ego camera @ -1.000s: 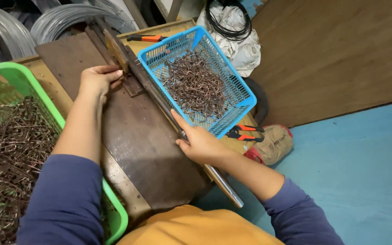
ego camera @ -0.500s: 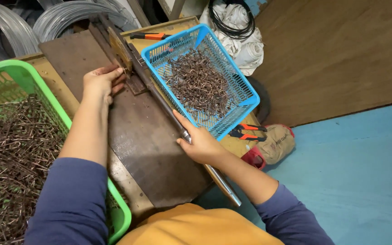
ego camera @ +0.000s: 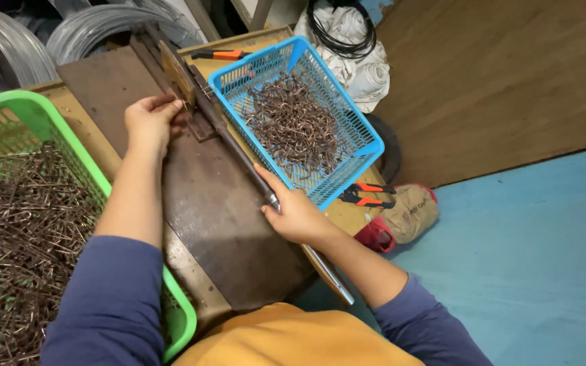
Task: Using a manual lever-operated bending tool to shape straight metal wires into hooks.
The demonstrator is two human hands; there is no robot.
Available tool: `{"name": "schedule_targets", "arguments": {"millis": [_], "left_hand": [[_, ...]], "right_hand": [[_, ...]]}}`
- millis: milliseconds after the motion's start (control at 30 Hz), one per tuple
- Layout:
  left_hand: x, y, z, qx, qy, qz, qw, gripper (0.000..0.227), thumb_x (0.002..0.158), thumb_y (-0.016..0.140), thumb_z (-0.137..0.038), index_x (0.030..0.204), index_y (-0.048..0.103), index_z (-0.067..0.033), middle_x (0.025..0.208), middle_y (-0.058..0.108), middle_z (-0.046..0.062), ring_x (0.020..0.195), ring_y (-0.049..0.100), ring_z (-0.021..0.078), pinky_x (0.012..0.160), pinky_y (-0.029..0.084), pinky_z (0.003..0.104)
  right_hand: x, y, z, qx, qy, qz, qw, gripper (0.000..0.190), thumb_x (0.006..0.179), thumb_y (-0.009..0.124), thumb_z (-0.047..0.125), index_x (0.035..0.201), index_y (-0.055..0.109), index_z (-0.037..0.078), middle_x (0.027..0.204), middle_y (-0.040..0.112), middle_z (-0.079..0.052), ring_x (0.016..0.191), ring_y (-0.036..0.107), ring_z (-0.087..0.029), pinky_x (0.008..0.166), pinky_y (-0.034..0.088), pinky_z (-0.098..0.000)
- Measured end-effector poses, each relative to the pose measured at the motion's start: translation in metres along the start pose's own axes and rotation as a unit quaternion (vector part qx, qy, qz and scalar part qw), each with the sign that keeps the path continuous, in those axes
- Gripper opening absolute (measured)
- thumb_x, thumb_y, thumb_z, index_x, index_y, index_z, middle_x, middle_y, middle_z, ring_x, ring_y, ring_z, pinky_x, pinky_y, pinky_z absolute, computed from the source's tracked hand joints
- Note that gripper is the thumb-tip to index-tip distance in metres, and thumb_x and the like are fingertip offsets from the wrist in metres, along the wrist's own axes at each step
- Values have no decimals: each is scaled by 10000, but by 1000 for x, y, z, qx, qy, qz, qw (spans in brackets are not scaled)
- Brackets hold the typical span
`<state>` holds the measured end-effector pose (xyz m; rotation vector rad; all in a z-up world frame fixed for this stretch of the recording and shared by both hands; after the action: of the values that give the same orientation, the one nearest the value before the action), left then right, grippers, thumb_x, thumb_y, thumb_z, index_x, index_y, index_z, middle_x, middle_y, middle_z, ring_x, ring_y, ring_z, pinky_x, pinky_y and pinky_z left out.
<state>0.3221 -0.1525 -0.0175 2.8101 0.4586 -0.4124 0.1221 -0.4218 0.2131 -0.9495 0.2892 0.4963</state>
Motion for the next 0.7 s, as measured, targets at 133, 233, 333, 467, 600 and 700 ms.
{"name": "schedule_targets", "arguments": {"millis": [133,233,333,467,600,700], "left_hand": [[-19,-17,-32,431,221,-97,870,380,1028,865,-446,1317,790,-211,1142,754,56,1089,755,309,865,650,477],[-21,-17,-36,510,254,-99,816,268,985,875,-386,1187,841,-214,1229,646,114,1145,707,386,892,647,527],[-28,-13,-43,550,253,-94,790,224,1005,834,-434,1108,849,-235,1247,630,35,1178,662,329,884,628,531],[-51,-4,-60,544,238,-78,801,157,1007,813,-364,1090,841,-234,1297,627,37,1239,619,355,934,581,565],[-54,-1,-62,540,225,-59,809,136,1020,788,-314,1109,821,-216,1329,605,50,1284,589,359,978,544,581],[-52,-4,-65,547,233,-57,802,113,1021,795,-303,1082,821,-212,1336,603,58,1294,581,364,993,523,599]], "right_hand": [[-1,0,0,-3,-1,6,1000,831,995,640,186,1723,282,366,1413,656,-364,1282,637,-574,1105,541,-612],[-1,-1,-1,-4,0,6,1000,840,991,648,201,1724,277,378,1415,658,-356,1286,633,-569,1106,538,-610],[2,1,-5,6,-1,11,1000,859,979,658,196,1727,275,378,1428,649,-359,1289,625,-580,1110,533,-615],[4,2,-8,7,5,17,1000,860,976,660,212,1726,276,385,1449,641,-345,1310,612,-571,1108,528,-614],[3,2,-9,20,27,20,999,888,968,666,217,1727,260,439,1486,637,-302,1340,607,-537,1115,534,-578],[8,5,-16,26,40,26,998,885,971,656,212,1730,259,439,1490,634,-300,1359,597,-526,1136,524,-571]]}}
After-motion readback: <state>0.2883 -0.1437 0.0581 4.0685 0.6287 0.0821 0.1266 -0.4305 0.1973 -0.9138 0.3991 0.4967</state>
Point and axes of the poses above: each hand's wrist, its own x-axis towards the middle knuckle, its own y-axis out of the palm, z = x × y, the point moved 3 cm from there along x, towards the middle knuckle
